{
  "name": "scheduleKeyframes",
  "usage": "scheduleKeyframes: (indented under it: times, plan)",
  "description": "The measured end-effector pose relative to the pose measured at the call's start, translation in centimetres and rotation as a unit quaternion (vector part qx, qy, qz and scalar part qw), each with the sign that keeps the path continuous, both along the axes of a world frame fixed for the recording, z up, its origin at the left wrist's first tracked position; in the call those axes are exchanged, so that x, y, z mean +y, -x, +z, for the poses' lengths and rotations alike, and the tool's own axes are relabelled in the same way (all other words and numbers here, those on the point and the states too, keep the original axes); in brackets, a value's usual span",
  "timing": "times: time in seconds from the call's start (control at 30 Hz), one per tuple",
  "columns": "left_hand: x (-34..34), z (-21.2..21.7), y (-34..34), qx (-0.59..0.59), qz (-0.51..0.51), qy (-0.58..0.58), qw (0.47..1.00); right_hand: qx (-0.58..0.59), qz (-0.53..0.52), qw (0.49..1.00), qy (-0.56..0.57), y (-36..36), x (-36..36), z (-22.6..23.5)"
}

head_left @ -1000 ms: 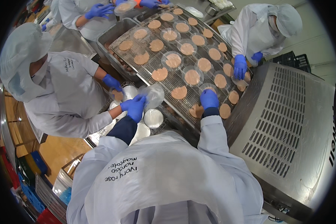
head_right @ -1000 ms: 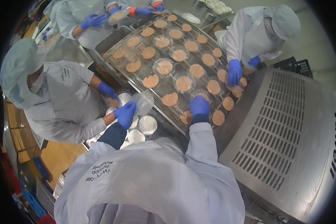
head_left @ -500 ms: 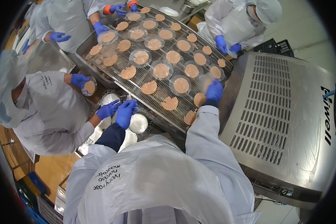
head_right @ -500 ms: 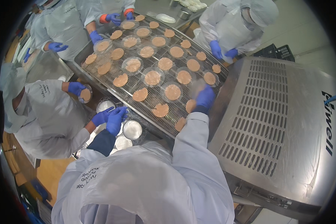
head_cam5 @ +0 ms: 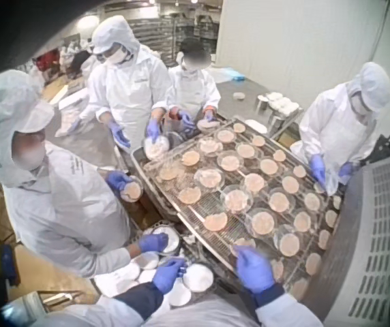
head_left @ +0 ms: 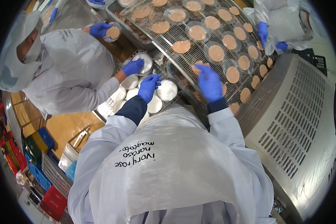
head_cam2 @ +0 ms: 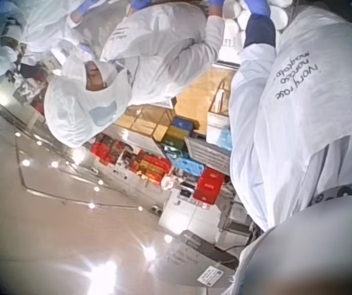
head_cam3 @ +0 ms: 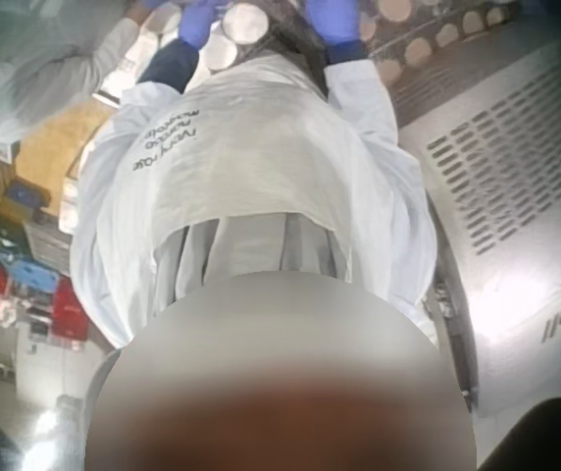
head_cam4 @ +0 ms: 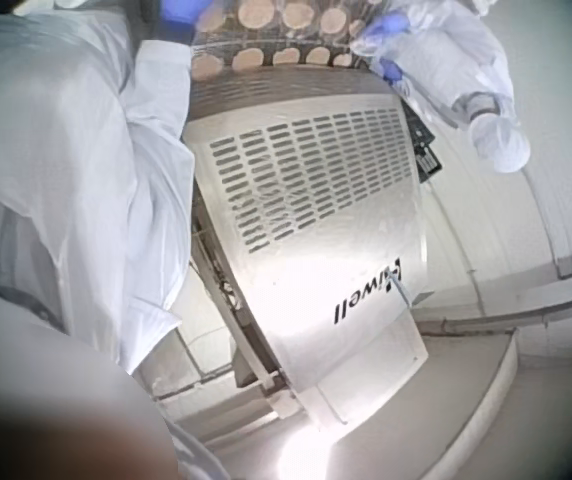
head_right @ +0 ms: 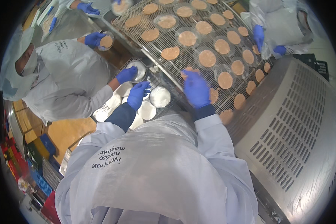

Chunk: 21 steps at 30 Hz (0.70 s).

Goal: The person places round white discs onto a metal rack alongside other workers. They then retrieve a blue bag of white discs from a cart, separate them on a stainless steel table, and return to the rack to continue placing the discs. The task involves repetitive placement of food items in a commercial kitchen environment.

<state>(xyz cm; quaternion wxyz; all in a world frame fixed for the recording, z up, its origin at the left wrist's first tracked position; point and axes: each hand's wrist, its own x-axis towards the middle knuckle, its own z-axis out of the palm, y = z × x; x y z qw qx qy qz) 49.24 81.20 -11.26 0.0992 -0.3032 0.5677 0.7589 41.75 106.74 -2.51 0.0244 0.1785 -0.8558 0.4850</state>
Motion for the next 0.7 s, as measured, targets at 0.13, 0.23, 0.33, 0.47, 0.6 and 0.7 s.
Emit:
scheduleKeyframes:
  times: [0.13,0.23,0.33,0.47,0.6,0.7]
  plan:
    - [-0.9,-4.6,-5.3,-0.088,0.023,0.008,0.996,-0.245,0.269,0.922,-0.135,-5.5,-6.3,-7.2]
    - [0.4,-10.7,-8.5,-0.142,0.027,-0.025,0.989,-0.305,0.338,0.831,-0.321,-5.8,-7.5,-10.8]
    - [3.4,-11.4,-9.9,-0.172,0.049,-0.069,0.982,-0.253,0.312,0.880,-0.254,-4.2,-6.9,-13.1]
    - [3.4,-11.3,-9.9,-0.182,0.104,-0.133,0.969,-0.183,0.246,0.911,-0.278,-0.3,-9.1,-16.5]
    - [2.6,-13.6,-8.7,-0.182,0.164,-0.169,0.955,-0.248,0.214,0.871,-0.366,3.1,-13.0,-20.8]
    - [1.6,-14.6,-8.3,-0.160,0.176,-0.186,0.953,-0.314,0.060,0.872,-0.370,3.3,-15.7,-24.5]
